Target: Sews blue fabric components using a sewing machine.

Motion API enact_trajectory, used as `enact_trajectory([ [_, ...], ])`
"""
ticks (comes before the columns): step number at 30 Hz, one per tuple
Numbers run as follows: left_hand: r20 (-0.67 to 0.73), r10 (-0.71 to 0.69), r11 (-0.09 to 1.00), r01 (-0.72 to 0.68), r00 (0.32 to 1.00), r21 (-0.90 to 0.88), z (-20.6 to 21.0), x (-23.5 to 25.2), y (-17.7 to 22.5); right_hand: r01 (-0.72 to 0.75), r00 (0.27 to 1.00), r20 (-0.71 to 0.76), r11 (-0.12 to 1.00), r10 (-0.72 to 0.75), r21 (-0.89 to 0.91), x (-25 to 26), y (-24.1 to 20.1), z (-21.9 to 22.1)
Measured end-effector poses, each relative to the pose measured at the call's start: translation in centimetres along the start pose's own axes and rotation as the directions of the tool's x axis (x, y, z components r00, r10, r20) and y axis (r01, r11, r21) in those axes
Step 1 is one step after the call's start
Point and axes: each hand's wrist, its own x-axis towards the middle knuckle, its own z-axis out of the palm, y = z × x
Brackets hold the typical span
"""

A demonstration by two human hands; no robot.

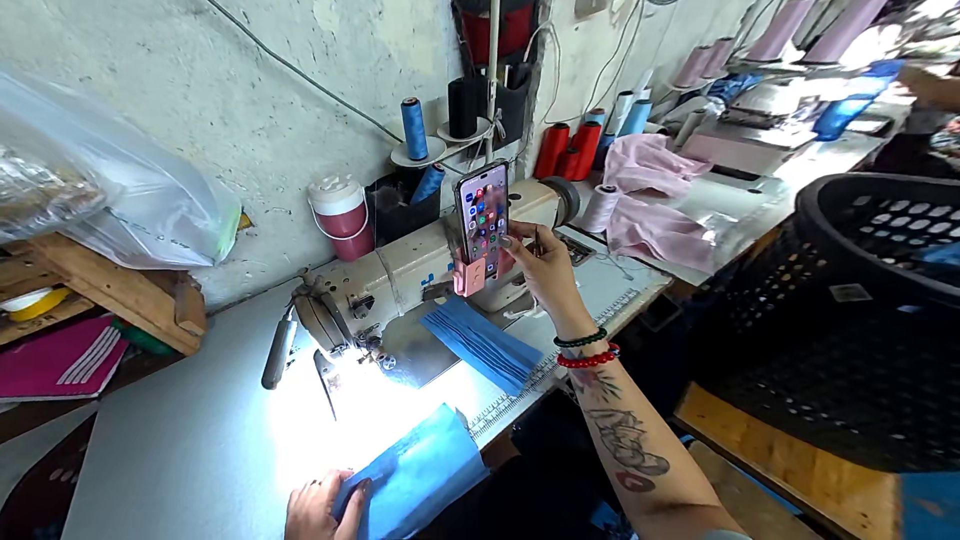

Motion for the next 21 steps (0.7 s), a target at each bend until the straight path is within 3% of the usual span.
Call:
enact_trajectory([
  [15,-0.01,-0.01,1.0,0.01,1.0,-0.007,0.1,-0.1,0.0,0.013,0.999,-0.029,1.0,-0.013,-0.011,0.1,-2.0,0.0],
  [21,-0.03,0.011,1.0,-0.011,0.999,-0.013,0.2,-0.1,-0.4,0.215,0.972,-0.089,0.976,-0.217,-0.03,-2.5,-2.3,-0.5],
])
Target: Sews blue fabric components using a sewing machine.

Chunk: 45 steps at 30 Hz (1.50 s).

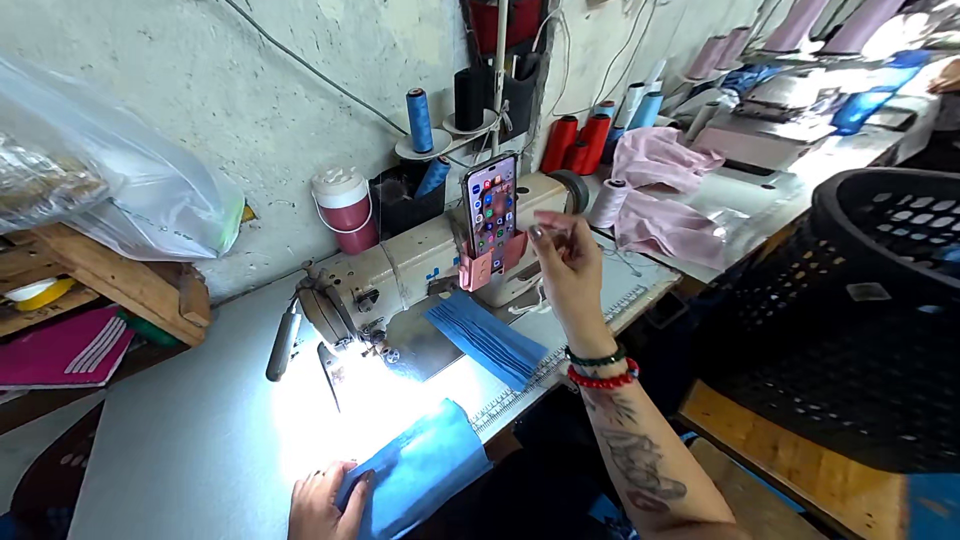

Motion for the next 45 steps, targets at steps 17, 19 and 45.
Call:
enact_trajectory([
  [17,-0.06,0.041,0.972,-0.025,0.997,0.232,-1.6,3.0,-0.5,0.335,0.51,0.859,0.907,0.051,-0.253,-17.0,0.3,3.8],
  [19,-0.036,0.088,0.983,-0.081,0.995,0.164,-2.3,2.5,-1.0,0.338,0.508,0.86,0.909,0.041,-0.243,-16.9,0.5,3.7],
  [45,0.071,-0.007,0.995,0.0,0.997,0.095,-3.8,-6.1,0.0,0.279,0.572,0.819,0.95,-0.045,-0.142,-17.5,1.3,-1.0],
])
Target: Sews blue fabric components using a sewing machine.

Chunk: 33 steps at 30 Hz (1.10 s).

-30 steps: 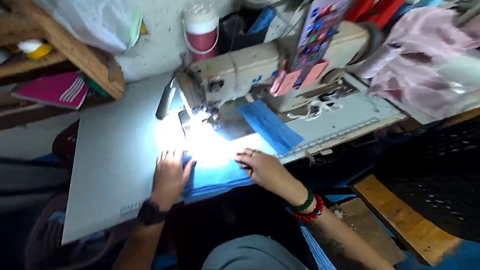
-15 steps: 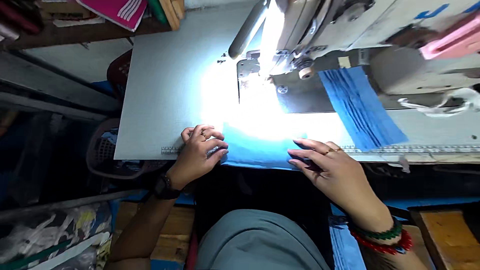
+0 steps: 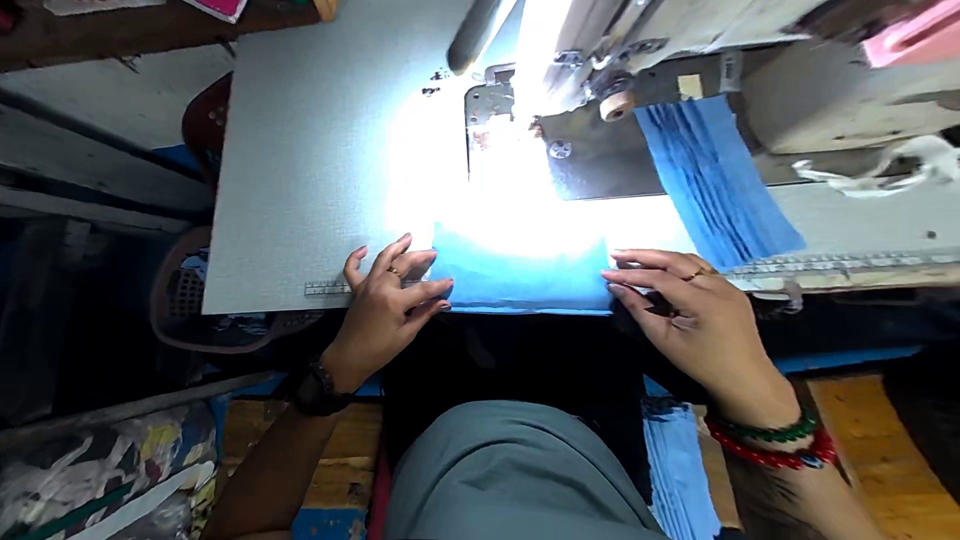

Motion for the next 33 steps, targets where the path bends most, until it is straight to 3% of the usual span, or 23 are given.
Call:
enact_trajectory([
  [5,-0.012,0.004,1.0,-0.004,1.0,0.022,0.2,-0.2,0.2,-0.025,0.999,-0.034,0.996,0.028,0.091,-1.5,1.0,-0.3],
  [12,-0.015,0.002,0.999,-0.001,1.0,0.044,0.2,-0.3,0.1,0.103,0.991,-0.078,0.989,-0.112,-0.109,-1.7,1.0,1.3],
  [18,-0.077,0.028,1.0,-0.028,0.997,0.003,0.8,-0.6,0.2,0.174,0.979,-0.085,0.974,-0.188,-0.147,-1.6,1.0,1.5],
  [21,-0.04,-0.087,0.971,0.075,0.995,-0.226,-1.2,0.6,0.1,0.137,0.989,-0.07,0.988,-0.133,0.068,-2.0,-2.0,0.9],
  [24,0.058,-0.235,0.857,0.235,0.97,-0.458,-5.0,4.3,0.0,0.04,0.999,-0.039,0.899,-0.026,0.437,-2.6,-6.0,0.5],
  [26,0.122,-0.235,0.795,0.263,0.964,-0.546,-5.6,8.3,-0.5,-0.001,1.0,-0.003,0.852,0.003,0.523,-2.5,-7.5,1.1],
  [29,0.212,-0.083,0.792,0.194,0.974,-0.579,-3.3,14.6,-2.4,-0.061,0.998,0.052,0.905,0.043,0.42,-1.5,-7.5,2.7],
  [33,0.449,0.038,0.916,0.148,0.893,-0.372,-0.3,20.9,-3.3,-0.06,0.986,0.154,0.998,0.059,0.001,0.2,-6.8,3.6],
])
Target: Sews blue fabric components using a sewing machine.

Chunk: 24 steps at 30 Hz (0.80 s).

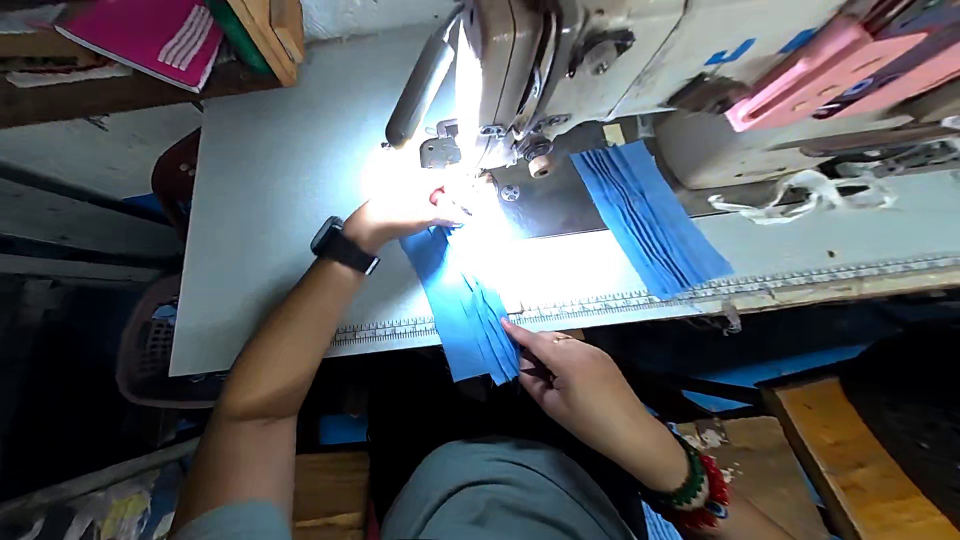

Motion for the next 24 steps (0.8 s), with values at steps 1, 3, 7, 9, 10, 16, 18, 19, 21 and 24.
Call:
enact_trajectory([
  [1,0.03,-0.006,0.999,0.004,1.0,0.04,0.1,0.9,0.0,0.021,1.0,0.015,0.996,-0.019,-0.083,0.4,0.0,-0.1],
  [3,0.061,-0.01,0.997,0.005,0.998,0.073,0.2,2.0,-0.1,0.096,0.995,0.016,0.979,-0.094,-0.179,1.4,0.2,-0.5],
  [7,-0.099,0.036,0.992,-0.024,0.994,0.122,1.5,1.2,-0.1,0.262,0.964,0.089,0.953,-0.25,-0.154,3.9,1.7,-1.4],
  [9,-0.286,0.135,0.958,-0.051,0.949,0.281,3.3,-0.4,0.6,0.3,0.951,0.126,0.943,-0.284,-0.142,4.7,2.3,-1.7],
  [10,-0.354,0.232,0.92,-0.087,0.906,0.381,4.5,-1.4,0.9,0.307,0.947,0.14,0.942,-0.288,-0.136,4.8,2.3,-1.8],
  [16,-0.23,0.315,0.812,-0.136,0.921,0.567,9.7,-7.2,1.3,0.308,0.948,0.127,0.939,-0.291,-0.151,4.7,2.5,-1.6],
  [18,-0.264,0.271,0.81,-0.07,0.926,0.583,9.6,-7.4,0.7,0.295,0.953,0.118,0.943,-0.279,-0.154,4.6,2.4,-1.5],
  [19,-0.275,0.25,0.807,-0.043,0.928,0.59,9.5,-7.3,0.7,0.287,0.956,0.114,0.945,-0.271,-0.159,4.6,2.4,-1.5],
  [21,-0.268,0.202,0.792,0.004,0.942,0.61,9.2,-7.2,0.7,0.274,0.96,0.103,0.948,-0.259,-0.165,4.5,2.2,-1.3],
  [24,-0.257,0.139,0.778,0.055,0.956,0.626,8.5,-6.6,0.4,0.261,0.964,0.086,0.95,-0.25,-0.171,4.5,1.9,-1.2],
])
